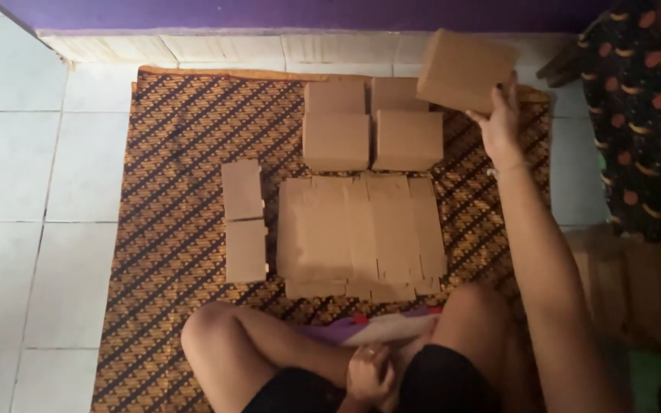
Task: Folding flat cardboard sheets into small boxes and stacking them.
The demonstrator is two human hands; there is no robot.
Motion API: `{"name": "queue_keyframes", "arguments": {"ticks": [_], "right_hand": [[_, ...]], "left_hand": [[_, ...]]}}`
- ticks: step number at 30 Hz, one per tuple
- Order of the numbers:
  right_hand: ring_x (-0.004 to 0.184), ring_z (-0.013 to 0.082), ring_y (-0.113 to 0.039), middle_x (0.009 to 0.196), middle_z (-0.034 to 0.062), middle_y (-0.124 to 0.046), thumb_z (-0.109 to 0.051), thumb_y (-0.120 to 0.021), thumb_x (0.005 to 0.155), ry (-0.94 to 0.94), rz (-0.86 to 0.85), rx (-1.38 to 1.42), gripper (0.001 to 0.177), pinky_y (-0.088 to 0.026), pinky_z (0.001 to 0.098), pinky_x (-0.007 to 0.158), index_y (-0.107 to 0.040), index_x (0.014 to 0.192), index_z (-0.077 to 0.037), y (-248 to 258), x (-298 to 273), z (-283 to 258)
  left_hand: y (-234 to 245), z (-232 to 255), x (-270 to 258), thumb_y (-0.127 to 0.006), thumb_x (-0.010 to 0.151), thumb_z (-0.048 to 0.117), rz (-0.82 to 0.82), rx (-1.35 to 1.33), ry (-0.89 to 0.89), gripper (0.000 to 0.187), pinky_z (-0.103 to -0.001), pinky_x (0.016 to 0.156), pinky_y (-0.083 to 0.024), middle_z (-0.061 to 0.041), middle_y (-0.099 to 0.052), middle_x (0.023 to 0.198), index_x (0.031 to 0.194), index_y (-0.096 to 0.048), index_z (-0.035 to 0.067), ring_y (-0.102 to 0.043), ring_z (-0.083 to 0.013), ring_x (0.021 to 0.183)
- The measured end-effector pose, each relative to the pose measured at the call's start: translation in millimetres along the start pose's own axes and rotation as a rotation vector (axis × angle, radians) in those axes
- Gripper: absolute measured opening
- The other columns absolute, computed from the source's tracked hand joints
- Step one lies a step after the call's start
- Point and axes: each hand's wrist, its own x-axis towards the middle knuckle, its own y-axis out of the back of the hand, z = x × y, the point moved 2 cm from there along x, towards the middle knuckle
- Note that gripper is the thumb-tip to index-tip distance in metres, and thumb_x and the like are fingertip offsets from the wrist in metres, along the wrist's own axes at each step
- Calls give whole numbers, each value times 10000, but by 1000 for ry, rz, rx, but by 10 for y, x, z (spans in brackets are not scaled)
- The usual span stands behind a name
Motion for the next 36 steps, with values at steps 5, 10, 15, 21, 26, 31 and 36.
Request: {"name": "queue_keyframes", "arguments": {"ticks": [5, 10, 15, 21, 26, 31, 36], "right_hand": [[1466, 317, -387, 1699, 74, -168, -267, -398, 1125, -100, 45, -217, 544, -520, 477, 1008, -161, 1607, -351, -145, 548, 323], [1500, 399, -316, 1683, 129, -189, -353, -376, 1136, -104, 17, -304, 536, -476, 606, 1090, -108, 1600, -338, -210, 791, 580], [1507, 405, -284, 1684, 131, -137, -295, -387, 1133, -226, -60, -287, 580, -483, 633, 1112, -45, 1599, -339, -309, 877, 781], [1483, 404, -307, 1676, 183, -89, -232, -454, 1092, -367, -139, -482, 653, -519, 505, 1109, -72, 1620, -196, -635, 765, 487], [1505, 348, -260, 1656, 187, -240, -125, -443, 1004, -405, -196, -633, 678, -289, 440, 1188, -146, 1614, -116, -757, 681, 334], [1548, 379, -28, 1699, 161, -1, -273, -431, 1019, -564, -187, -778, 748, -124, 554, 1232, -13, 1634, -186, -870, 593, 221], [1557, 356, -45, 1703, 144, -1, -280, -431, 1028, -577, -178, -793, 744, -132, 492, 1249, -8, 1633, -186, -784, 646, 333]], "left_hand": [[57, 12, 80, -679, 734, 152, -5, -54, 15, 251, -399, 691, -534, -130, -695, 956, 975, -703, 85, -646, -345, 761], [114, 103, 176, -696, 729, 141, 5, -33, 5, 190, -398, 671, -534, -126, -668, 922, 911, -694, 84, -640, -334, 723], [163, 186, 269, -702, 718, 133, 51, -4, -12, 61, -350, 608, -501, -74, -658, 792, 774, -681, 142, -615, -275, 617], [161, 191, 232, -690, 725, 141, -17, -59, 69, 70, -380, 657, -500, -87, -587, 797, 787, -657, 144, -599, -281, 678], [-17, -2, 85, -677, 735, 194, -25, 45, -4, 174, -363, 699, -520, -106, -649, 883, 883, -691, 104, -626, -287, 721], [-30, -12, 63, -689, 700, 166, -56, 41, -4, 168, -372, 721, -517, -118, -634, 884, 860, -682, 114, -622, -293, 738], [124, 142, 190, -697, 720, 142, -26, 1, 35, 103, -344, 730, -528, -68, -633, 833, 823, -696, 155, -647, -255, 727]]}}
